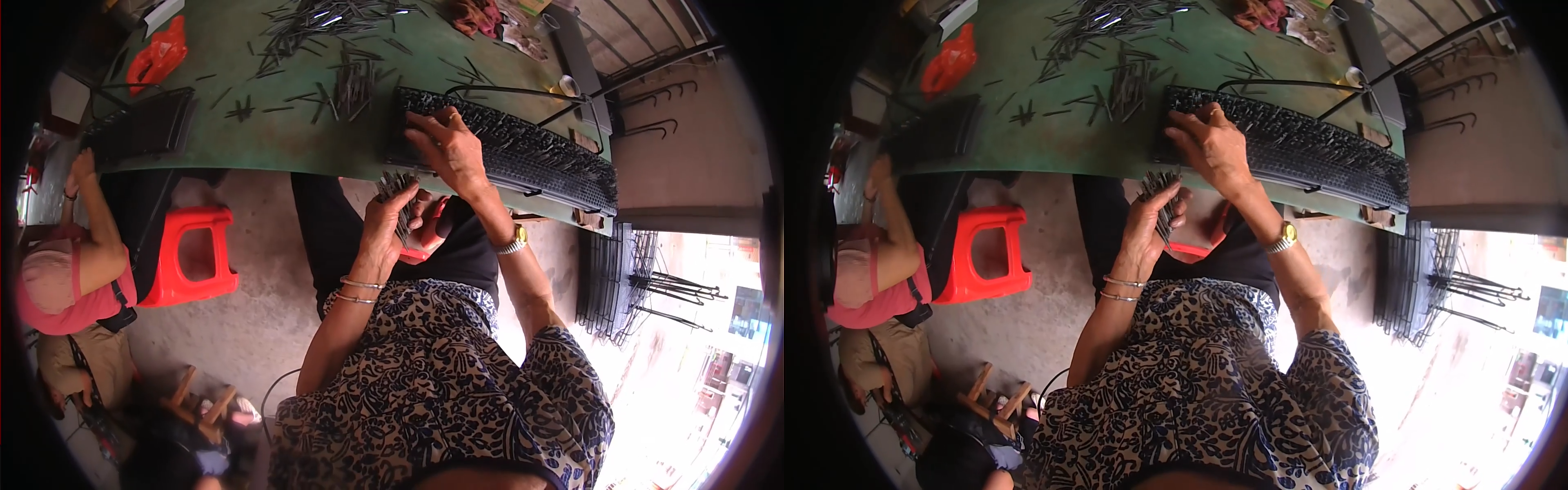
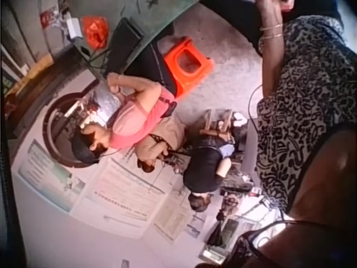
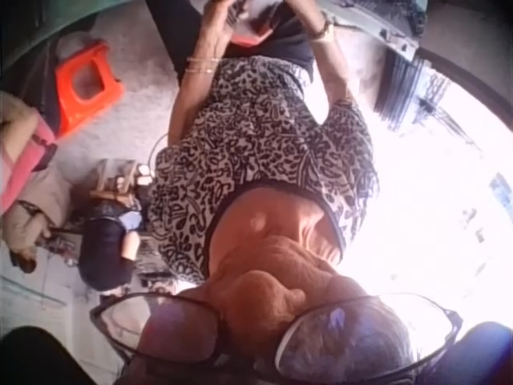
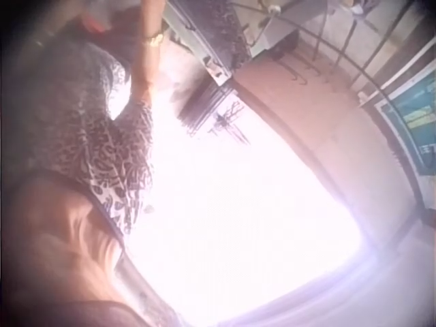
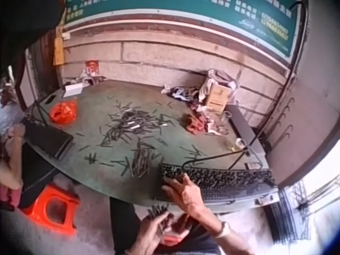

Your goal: Manually sorting and assembling small metal pins or hooks on a workbench.

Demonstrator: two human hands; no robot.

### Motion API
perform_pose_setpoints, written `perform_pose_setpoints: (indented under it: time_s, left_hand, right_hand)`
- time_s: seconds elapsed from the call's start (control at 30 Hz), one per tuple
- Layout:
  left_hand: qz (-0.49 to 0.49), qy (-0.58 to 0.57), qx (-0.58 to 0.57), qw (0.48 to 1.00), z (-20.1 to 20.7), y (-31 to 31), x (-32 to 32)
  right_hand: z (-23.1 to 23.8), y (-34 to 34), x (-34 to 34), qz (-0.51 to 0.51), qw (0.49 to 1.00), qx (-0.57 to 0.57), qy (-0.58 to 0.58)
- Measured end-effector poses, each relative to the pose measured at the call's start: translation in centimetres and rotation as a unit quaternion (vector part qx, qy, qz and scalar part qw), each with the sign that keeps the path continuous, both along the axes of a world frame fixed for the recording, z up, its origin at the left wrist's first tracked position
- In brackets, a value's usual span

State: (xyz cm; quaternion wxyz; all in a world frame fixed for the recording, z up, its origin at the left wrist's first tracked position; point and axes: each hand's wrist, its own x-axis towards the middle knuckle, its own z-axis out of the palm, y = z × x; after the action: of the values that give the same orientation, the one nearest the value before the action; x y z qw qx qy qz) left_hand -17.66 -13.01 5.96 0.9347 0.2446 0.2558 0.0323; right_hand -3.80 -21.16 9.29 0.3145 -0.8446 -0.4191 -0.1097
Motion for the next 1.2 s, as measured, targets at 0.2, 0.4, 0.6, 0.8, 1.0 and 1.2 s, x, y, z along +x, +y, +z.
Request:
perform_pose_setpoints:
  time_s: [0.2,0.4,0.6,0.8,1.0,1.2]
  left_hand:
    - [-0.008,-0.002,0.041,0.999,-0.1,0.2,-0.3]
    - [0.002,0.047,0.024,0.999,0.7,-0.2,0.3]
    - [0.016,0.037,-0.024,0.999,0.6,-0.5,0.4]
    - [0.033,0.033,-0.001,0.999,0.2,-0.3,0.4]
    - [0.025,0.031,0.001,0.999,0.6,-0.8,0.6]
    - [-0.021,0.036,0.038,0.998,0.3,-1.3,0.8]
  right_hand:
    - [1.6,-3.1,-1.6,0.118,0.934,-0.044,0.334]
    - [2.2,-2.6,-1.1,-0.066,0.977,0.089,0.182]
    - [-1.1,-0.5,-0.3,-0.059,0.987,0.125,0.079]
    - [-1.8,0.1,-0.9,-0.061,0.998,-0.019,-0.016]
    - [-0.1,-2.6,-1.3,0.002,0.978,0.015,0.208]
    - [1.1,-4.3,-1.5,0.084,0.916,0.021,0.391]
